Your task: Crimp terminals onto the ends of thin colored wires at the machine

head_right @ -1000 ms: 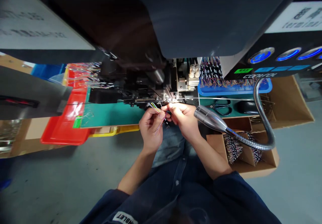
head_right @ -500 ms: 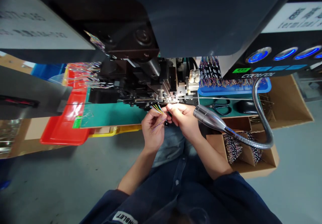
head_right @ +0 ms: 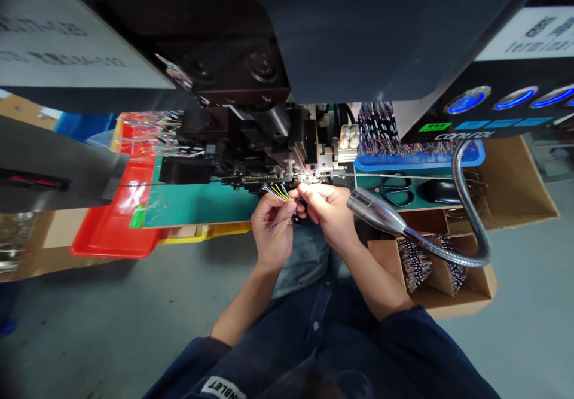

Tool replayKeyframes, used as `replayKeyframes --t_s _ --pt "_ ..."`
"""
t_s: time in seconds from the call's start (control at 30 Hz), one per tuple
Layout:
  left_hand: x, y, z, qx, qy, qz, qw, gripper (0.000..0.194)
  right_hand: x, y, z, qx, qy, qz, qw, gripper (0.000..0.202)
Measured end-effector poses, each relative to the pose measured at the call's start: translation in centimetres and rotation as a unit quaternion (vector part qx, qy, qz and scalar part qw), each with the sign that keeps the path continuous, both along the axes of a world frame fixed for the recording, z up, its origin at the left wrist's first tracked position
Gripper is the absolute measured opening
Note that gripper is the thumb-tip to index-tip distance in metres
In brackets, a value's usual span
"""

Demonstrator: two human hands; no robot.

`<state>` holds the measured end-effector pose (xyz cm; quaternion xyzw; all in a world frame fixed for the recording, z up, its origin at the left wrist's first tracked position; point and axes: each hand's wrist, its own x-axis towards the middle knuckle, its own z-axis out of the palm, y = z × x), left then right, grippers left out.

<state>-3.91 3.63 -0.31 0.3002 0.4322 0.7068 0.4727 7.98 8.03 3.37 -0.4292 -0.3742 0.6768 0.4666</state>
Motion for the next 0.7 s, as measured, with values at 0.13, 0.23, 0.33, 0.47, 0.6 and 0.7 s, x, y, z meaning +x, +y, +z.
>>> replayKeyframes --t_s 0.13,0.23,0.33,0.47,0.6,0.7 --pt "-0.1 0.1 0.0 -0.001 0.013 0.006 1.0 0.033 0.1 0.0 0.0 0.015 -0.006 -0.001 1.0 0.035" --pt "-0.1 0.0 0.0 -0.018 0.019 -0.003 1.0 0.037 0.4 0.0 0.4 0.034 -0.048 0.01 0.998 0.035" --pt "-0.1 -0.1 0.1 -0.015 0.024 -0.016 0.999 0.035 0.7 -0.2 0.7 0.071 -0.087 0.018 0.994 0.038" --pt "-0.1 -0.1 0.2 0.011 0.053 0.007 0.999 0.034 1.1 -0.5 1.2 0.128 -0.145 0.015 0.981 0.037" --pt "-0.2 -0.3 -0.1 0.008 0.083 0.017 0.996 0.031 1.4 -0.8 1.9 0.191 -0.216 -0.001 0.957 0.031" --pt "-0.4 -0.6 -0.4 0.0 0.082 0.005 0.997 0.03 1.6 -1.0 1.9 0.211 -0.233 -0.012 0.949 0.027"
